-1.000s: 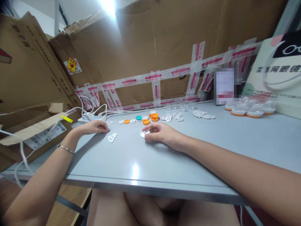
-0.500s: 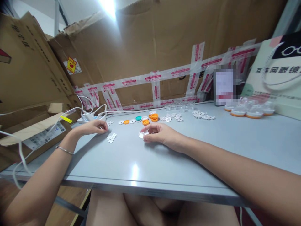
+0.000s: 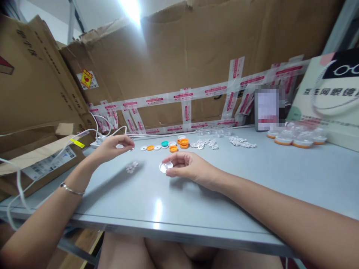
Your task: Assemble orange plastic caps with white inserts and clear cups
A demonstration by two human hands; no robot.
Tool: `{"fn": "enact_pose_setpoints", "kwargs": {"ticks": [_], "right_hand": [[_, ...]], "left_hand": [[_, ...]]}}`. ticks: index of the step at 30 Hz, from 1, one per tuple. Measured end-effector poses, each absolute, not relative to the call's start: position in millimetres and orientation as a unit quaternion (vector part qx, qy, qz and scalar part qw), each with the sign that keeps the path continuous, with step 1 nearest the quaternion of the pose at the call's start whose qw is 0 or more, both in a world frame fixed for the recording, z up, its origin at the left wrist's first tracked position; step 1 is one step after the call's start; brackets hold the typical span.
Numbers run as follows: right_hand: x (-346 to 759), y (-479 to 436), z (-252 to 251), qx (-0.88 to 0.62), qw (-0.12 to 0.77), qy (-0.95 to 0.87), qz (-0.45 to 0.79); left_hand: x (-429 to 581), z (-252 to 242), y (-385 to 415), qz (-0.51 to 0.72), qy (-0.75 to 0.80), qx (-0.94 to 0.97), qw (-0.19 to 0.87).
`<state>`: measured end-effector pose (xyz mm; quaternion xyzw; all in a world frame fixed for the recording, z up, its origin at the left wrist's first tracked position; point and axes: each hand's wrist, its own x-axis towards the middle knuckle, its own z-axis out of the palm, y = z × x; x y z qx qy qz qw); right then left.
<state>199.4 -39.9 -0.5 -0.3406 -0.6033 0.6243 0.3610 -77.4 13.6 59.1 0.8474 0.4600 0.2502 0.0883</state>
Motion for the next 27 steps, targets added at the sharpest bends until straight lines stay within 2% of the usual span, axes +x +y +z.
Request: {"fn": "enact_pose_setpoints", "kwargs": {"ticks": [3, 5, 12, 27], "right_hand": [[199.7, -40.5, 0.7, -0.342, 0.358, -0.617, 0.612], [200.7, -40.7, 1.9, -0.345, 0.371, -0.626, 0.593], [204.4, -44.1, 10.8, -0.344, 0.448, -0.613, 0.551], [198.6, -50.8, 13.3, -0.378, 0.47, -0.673, 0.429]], "left_hand": [[-43.6, 65.2, -12.9, 0.312, 0.376, 0.872, 0.01], [-21.6, 65.7, -30.1, 0.332, 0.331, 0.883, 0.0], [20.9, 46.5, -44.6, 0.417, 0.265, 0.863, -0.109], [29.9, 24.0, -45.6, 0.471, 0.292, 0.824, -0.117]]}}
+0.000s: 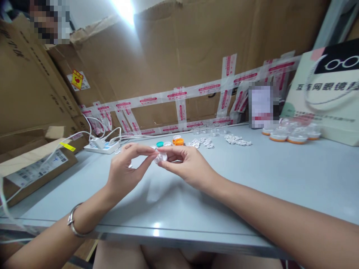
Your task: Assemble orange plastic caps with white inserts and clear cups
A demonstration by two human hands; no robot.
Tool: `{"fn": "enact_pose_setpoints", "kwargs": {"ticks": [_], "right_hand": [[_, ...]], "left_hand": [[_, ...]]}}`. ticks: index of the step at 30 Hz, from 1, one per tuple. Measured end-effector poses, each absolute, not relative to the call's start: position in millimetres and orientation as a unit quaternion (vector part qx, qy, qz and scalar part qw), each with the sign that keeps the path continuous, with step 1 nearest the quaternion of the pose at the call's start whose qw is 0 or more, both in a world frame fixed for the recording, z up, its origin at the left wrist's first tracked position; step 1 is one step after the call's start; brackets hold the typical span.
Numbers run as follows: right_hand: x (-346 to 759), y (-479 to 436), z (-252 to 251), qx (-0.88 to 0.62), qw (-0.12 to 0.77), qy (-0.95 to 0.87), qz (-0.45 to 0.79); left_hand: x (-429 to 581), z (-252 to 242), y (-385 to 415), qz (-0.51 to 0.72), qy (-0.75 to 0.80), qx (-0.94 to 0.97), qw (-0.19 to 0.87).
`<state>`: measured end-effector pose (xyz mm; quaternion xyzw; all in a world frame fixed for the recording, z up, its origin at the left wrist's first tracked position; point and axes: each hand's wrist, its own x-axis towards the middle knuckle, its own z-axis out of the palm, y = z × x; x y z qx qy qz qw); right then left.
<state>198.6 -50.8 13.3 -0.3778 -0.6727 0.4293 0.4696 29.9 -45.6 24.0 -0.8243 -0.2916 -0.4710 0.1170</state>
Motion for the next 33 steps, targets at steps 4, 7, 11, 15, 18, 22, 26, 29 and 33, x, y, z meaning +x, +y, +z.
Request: {"fn": "enact_pose_setpoints", "kwargs": {"ticks": [4, 7, 11, 15, 18, 22, 26, 29, 33], "right_hand": [[197.9, -51.4, 11.7, -0.374, 0.47, -0.673, 0.431], [197.7, -51.0, 11.5, -0.376, 0.474, -0.662, 0.441], [198.2, -49.6, 11.8, -0.377, 0.466, -0.658, 0.456], [198.4, -48.4, 11.4, -0.371, 0.461, -0.649, 0.478], [197.9, -48.3, 11.1, -0.363, 0.457, -0.642, 0.496], [197.6, -46.6, 8.3, -0.338, 0.468, -0.62, 0.531], [198.4, -44.6, 5.1, -0.32, 0.479, -0.6, 0.555], [198.8, -45.7, 6.6, -0.311, 0.487, -0.582, 0.572], [196.9, -49.7, 11.6, -0.309, 0.495, -0.569, 0.579]], "left_hand": [[29.3, 24.7, -46.0, -0.469, -0.291, -0.827, 0.107], [28.0, 25.6, -47.2, -0.475, -0.305, -0.819, 0.1], [26.0, 25.2, -47.4, -0.465, -0.296, -0.823, 0.137], [24.7, 23.4, -46.1, -0.445, -0.269, -0.835, 0.178], [24.2, 22.7, -44.5, -0.452, -0.259, -0.832, 0.19], [23.5, 23.5, -43.1, -0.454, -0.224, -0.839, 0.199], [22.3, 25.6, -44.5, -0.441, -0.208, -0.848, 0.206], [21.5, 26.1, -46.0, -0.435, -0.205, -0.853, 0.2], [21.1, 25.3, -46.5, -0.466, -0.215, -0.842, 0.165]]}}
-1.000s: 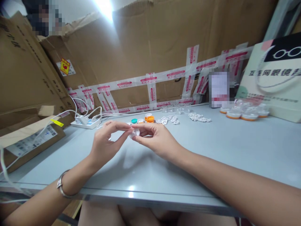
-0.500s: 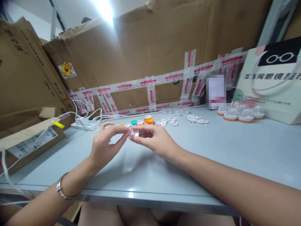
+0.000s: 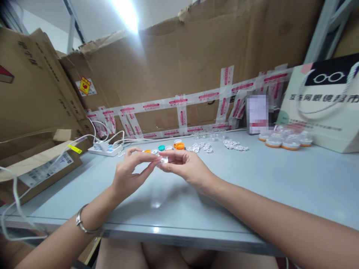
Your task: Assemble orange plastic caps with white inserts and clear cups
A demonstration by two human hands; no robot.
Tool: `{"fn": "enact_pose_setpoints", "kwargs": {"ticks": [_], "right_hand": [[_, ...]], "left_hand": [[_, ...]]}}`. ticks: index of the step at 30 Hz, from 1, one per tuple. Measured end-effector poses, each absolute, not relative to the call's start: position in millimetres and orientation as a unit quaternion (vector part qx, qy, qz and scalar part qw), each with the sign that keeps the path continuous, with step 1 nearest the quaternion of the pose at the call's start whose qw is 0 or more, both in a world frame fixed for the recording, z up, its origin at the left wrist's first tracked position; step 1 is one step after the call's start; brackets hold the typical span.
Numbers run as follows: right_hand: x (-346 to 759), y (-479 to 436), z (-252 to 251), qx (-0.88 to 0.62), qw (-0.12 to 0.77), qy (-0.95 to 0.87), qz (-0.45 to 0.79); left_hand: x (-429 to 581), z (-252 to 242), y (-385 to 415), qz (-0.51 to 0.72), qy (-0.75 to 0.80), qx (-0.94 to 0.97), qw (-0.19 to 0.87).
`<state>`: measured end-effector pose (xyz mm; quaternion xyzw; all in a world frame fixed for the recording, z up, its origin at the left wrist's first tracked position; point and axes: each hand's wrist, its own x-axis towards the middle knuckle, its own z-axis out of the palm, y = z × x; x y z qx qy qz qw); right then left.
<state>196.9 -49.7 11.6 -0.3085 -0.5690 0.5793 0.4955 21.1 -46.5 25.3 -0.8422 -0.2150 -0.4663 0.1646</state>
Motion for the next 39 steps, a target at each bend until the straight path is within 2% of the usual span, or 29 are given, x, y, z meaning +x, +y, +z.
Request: {"fn": "enact_pose_setpoints", "kwargs": {"ticks": [11, 25, 29, 35, 39], "right_hand": [[189.7, -61.4, 20.6, -0.3, 0.516, -0.582, 0.551], [190.5, -52.3, 9.1, -0.302, 0.487, -0.653, 0.494], [190.3, -51.6, 8.4, -0.312, 0.477, -0.651, 0.501], [190.0, -51.6, 8.5, -0.309, 0.479, -0.647, 0.506], [190.5, -52.4, 8.2, -0.311, 0.479, -0.645, 0.508]], "left_hand": [[16.3, 34.6, -52.1, -0.497, -0.218, -0.837, 0.072], [15.6, 40.4, -54.2, -0.439, -0.301, -0.84, -0.108], [16.3, 38.8, -52.5, -0.431, -0.303, -0.845, -0.09], [16.5, 35.9, -52.7, -0.438, -0.299, -0.848, 0.008], [16.0, 35.2, -51.5, -0.433, -0.292, -0.852, 0.015]]}}
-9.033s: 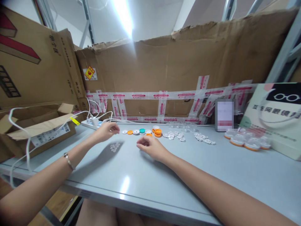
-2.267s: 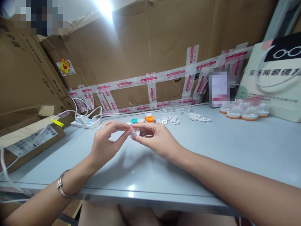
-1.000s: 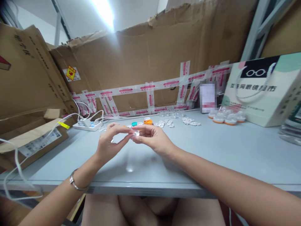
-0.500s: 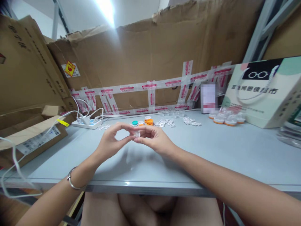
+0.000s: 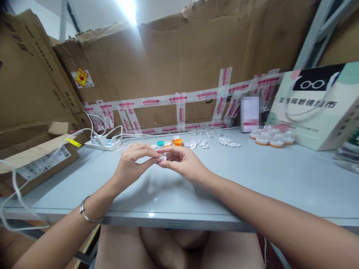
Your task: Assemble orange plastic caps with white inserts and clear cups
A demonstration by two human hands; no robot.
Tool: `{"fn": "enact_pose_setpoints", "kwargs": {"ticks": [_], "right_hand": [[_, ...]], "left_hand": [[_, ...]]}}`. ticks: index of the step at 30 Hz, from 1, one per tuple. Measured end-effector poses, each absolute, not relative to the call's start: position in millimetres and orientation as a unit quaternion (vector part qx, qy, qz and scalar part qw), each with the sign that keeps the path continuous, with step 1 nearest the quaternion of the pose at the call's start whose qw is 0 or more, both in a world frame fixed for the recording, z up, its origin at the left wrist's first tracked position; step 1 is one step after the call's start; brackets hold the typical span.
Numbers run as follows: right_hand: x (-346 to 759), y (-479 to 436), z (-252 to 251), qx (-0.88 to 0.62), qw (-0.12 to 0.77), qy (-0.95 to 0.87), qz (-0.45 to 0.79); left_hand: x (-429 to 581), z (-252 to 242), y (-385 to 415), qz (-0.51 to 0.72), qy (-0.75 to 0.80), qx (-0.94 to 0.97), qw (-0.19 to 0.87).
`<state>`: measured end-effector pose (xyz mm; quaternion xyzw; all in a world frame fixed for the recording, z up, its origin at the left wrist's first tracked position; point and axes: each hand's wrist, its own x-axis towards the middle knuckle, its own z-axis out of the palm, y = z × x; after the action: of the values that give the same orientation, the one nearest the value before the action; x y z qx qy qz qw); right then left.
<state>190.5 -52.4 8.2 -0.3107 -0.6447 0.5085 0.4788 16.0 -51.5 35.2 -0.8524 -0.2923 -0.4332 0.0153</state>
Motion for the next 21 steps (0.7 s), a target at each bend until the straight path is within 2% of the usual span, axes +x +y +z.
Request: {"fn": "enact_pose_setpoints", "kwargs": {"ticks": [11, 21], "right_hand": [[188.5, -53.2, 8.9, -0.324, 0.458, -0.627, 0.542], [189.2, -54.1, 11.5, -0.316, 0.452, -0.604, 0.575]], "left_hand": [[13.7, 42.2, -50.1, -0.42, -0.319, -0.829, -0.184], [10.0, 46.9, -48.9, -0.391, -0.353, -0.817, -0.233]]}}
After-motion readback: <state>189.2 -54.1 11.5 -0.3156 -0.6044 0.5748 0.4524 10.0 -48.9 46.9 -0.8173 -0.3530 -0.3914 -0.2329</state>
